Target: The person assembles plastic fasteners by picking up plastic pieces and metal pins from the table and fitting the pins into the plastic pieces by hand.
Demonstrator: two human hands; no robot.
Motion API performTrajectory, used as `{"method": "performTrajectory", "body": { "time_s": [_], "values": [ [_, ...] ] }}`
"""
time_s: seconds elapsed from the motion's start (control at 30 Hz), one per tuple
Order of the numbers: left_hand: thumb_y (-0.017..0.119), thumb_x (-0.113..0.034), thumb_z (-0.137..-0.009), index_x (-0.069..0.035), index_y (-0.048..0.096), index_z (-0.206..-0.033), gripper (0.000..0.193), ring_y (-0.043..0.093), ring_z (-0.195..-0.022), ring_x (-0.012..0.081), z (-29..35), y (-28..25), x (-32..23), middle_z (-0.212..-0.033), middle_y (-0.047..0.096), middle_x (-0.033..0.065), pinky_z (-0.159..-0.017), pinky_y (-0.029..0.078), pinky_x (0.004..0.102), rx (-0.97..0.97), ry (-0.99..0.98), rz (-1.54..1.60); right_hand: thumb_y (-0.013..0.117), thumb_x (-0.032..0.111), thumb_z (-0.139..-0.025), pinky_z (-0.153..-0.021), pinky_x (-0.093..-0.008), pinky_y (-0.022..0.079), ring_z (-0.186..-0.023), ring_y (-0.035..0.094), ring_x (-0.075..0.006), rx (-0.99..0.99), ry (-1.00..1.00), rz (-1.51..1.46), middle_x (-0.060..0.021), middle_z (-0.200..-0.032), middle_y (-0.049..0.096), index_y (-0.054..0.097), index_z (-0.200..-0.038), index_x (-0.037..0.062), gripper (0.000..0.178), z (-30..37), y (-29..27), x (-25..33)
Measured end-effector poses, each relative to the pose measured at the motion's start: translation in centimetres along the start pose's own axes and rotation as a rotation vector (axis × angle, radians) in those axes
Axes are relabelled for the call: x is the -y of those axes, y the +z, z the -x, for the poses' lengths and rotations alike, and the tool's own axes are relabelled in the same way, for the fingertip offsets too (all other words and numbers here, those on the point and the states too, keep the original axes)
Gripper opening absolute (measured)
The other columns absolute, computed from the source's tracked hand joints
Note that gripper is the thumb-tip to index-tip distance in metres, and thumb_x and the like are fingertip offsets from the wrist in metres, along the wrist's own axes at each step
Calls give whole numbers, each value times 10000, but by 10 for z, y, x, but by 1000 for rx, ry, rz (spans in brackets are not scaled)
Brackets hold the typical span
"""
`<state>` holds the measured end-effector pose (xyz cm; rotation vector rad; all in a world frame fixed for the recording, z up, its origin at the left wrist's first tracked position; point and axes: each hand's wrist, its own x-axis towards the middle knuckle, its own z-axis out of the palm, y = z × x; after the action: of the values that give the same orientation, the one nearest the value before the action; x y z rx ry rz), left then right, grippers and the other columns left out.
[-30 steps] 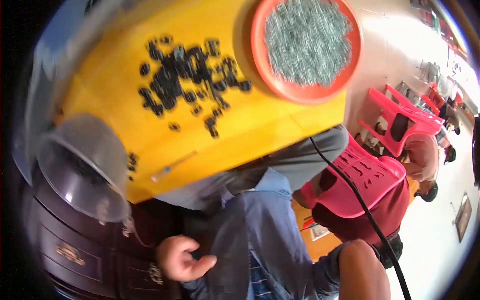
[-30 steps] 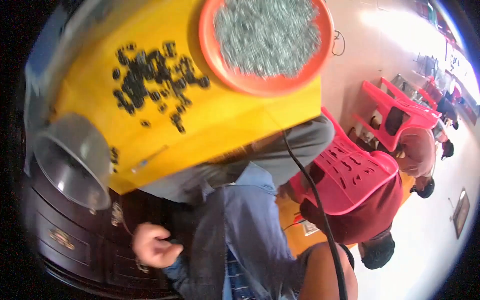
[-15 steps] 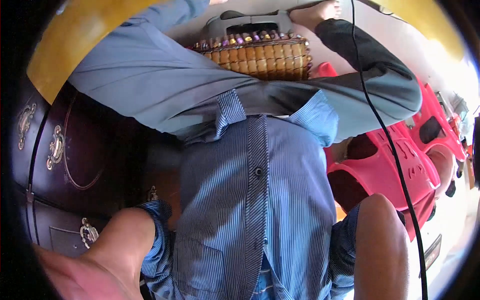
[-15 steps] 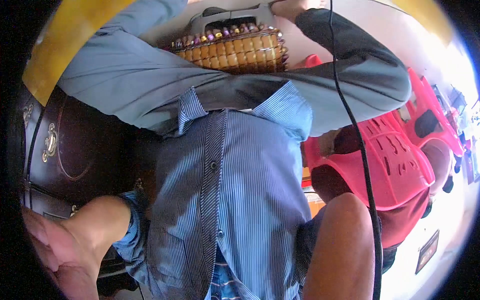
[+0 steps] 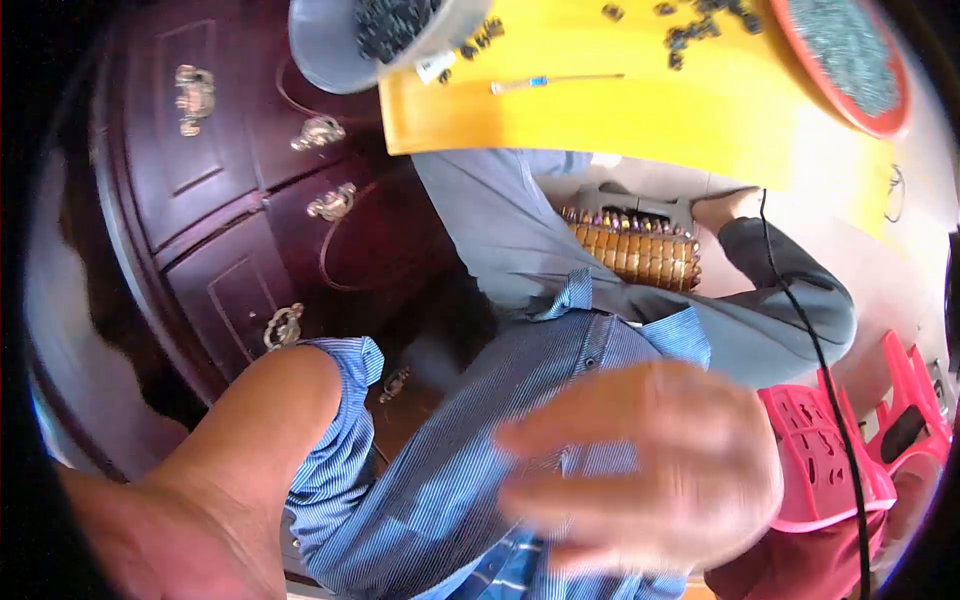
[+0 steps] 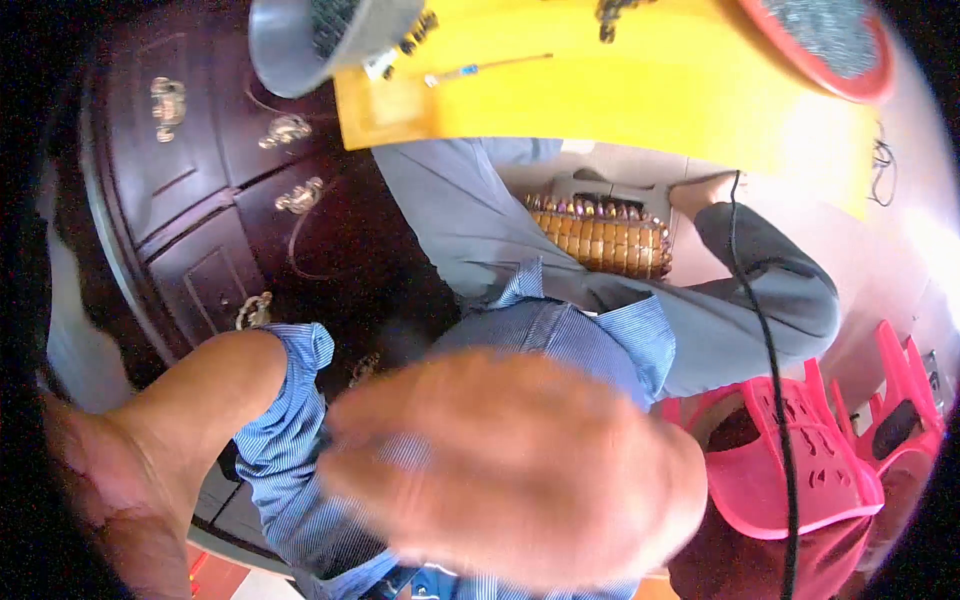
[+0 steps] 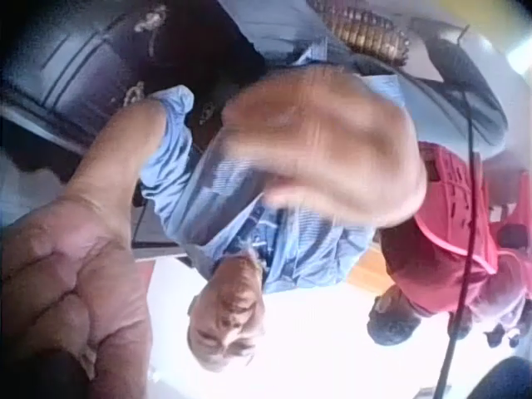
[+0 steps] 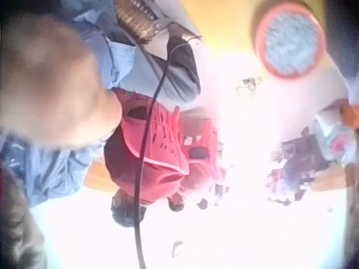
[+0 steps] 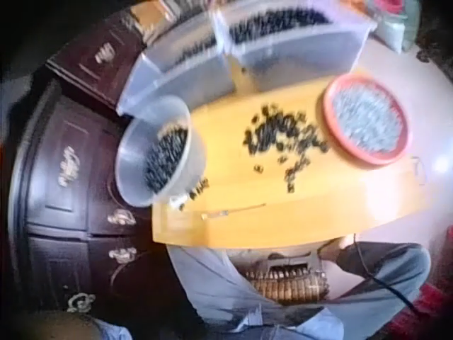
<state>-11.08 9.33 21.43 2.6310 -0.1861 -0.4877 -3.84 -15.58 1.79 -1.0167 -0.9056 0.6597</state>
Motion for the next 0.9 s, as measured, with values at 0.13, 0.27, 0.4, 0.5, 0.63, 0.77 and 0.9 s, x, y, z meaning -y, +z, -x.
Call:
{"method": "performTrajectory", "body": {
  "time_s": [0.13, 0.27, 0.4, 0.5, 0.63, 0.77, 0.9],
  "values": [
    [671, -486, -864, 17, 540, -1090, 567, 571, -750, 171, 77, 70, -104, -956, 581, 99, -638, 491, 273, -121, 117, -180, 785, 248, -852, -893, -396, 535, -1015, 676, -305, -59, -100, 76, -155, -1107, 685, 669, -1140, 5, 394, 112, 46, -11],
    [663, -456, -874, 13, 561, -1081, 523, 582, -747, 170, 143, 103, -214, -953, 596, 100, -639, 495, 273, -220, 307, -240, 740, 173, -906, -947, -320, 494, -1088, 611, -174, -151, 57, -83, -60, -1139, 669, 635, -1215, 19, 361, 225, 81, 14],
    [655, -426, -883, 9, 582, -1072, 480, 593, -745, 169, 240, 58, -305, -949, 612, 102, -639, 498, 274, -321, 553, -389, 724, 155, -933, -963, -287, 484, -1110, 578, -116, -192, 104, -263, -25, -1197, 634, 601, -1264, 29, 375, 257, 108, 69],
    [649, -403, -890, 6, 598, -1066, 448, 601, -743, 168, 342, 8, -337, -947, 623, 103, -640, 501, 275, -478, 747, -580, 702, 188, -956, -958, -303, 498, -1068, 603, -113, -95, 155, -202, -12, -1165, 656, 629, -1204, 64, 286, 270, 160, 122],
    [642, -372, -900, 3, 619, -1057, 407, 612, -741, 166, 433, 23, -329, -943, 639, 104, -640, 505, 276, -894, 856, -718, 626, 60, -988, -956, -330, 521, -1119, 632, -166, -258, 41, -359, -97, -1189, 666, 590, -1254, 9, 274, 303, 225, 177],
    [634, -342, -909, -1, 639, -1048, 368, 623, -739, 165, 485, -7, -310, -940, 654, 106, -641, 509, 276, -901, 806, -535, 649, 105, -977, -936, -320, 523, -1078, 637, -167, -398, 93, -275, -101, -1175, 668, 592, -1236, 8, 282, 296, 255, 241],
    [626, -311, -919, -5, 660, -1039, 331, 634, -736, 163, 506, 18, -262, -936, 670, 107, -642, 513, 277, -957, 699, -324, 660, 171, -972, -933, -288, 503, -1070, 634, -147, -469, 62, -278, -78, -1153, 672, 603, -1216, 23, 292, 277, 257, 234]
  ]
}}
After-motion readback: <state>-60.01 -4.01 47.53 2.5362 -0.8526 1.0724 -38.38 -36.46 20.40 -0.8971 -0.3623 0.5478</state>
